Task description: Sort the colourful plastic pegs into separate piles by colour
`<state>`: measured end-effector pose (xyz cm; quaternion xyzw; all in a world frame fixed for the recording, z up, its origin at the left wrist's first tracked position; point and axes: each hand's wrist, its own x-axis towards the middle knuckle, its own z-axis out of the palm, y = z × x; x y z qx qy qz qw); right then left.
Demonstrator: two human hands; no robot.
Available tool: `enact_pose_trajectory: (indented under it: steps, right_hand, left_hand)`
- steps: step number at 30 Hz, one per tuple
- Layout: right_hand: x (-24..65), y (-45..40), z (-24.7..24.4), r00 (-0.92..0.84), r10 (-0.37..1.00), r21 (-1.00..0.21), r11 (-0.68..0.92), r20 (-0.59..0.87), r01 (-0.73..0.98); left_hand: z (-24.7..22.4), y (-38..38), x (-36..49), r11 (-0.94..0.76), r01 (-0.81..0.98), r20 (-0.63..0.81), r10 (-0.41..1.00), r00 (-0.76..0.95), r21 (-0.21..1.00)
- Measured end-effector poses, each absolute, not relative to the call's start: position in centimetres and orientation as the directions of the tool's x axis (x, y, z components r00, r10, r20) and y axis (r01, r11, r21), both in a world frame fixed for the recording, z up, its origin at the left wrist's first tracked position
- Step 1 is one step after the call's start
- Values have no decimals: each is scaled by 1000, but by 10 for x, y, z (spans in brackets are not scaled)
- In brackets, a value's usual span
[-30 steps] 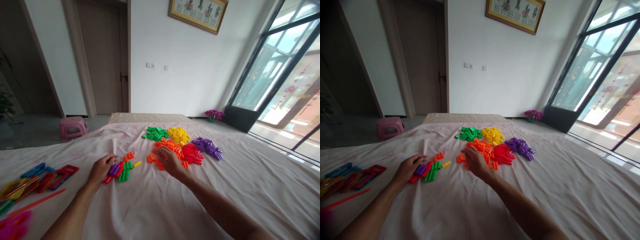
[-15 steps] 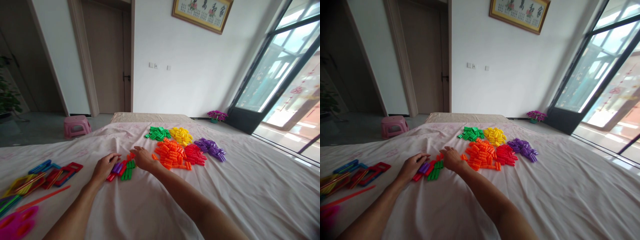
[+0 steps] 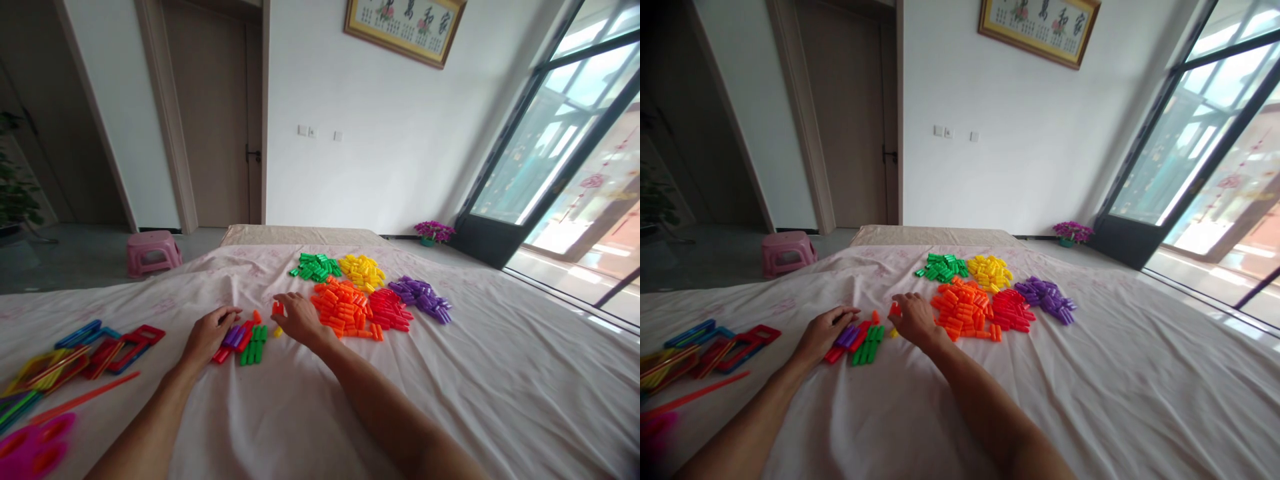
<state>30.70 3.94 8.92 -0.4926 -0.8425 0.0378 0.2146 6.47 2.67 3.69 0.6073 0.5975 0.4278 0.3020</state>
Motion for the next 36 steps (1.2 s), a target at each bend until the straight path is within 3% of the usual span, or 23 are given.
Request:
enact_pose_trajectory:
  steps: [8, 16, 19, 23, 28, 36]
  right_hand:
    - [372, 45, 125, -65, 870, -341, 260, 489, 903]
    - [416, 45, 142, 127, 853, -308, 41, 506, 950]
    - [407, 43, 138, 68, 843, -342, 142, 534, 929]
    - [372, 38, 123, -133, 813, -379, 401, 567, 834]
    - [325, 26, 94, -431, 762, -364, 622, 482, 693]
    - [282, 25, 75, -655, 680, -259, 732, 330, 630]
  left_hand:
    - [40, 26, 65, -88, 476, 148, 985, -90, 875]
    - [37, 27, 64, -93, 488, 151, 985, -81, 868]
    - [33, 29, 63, -92, 480, 149, 985, -81, 872]
    - [33, 28, 62, -96, 488, 152, 986, -75, 867]
    - [36, 27, 63, -98, 500, 161, 983, -84, 860]
    - [34, 29, 62, -115, 541, 184, 980, -76, 833]
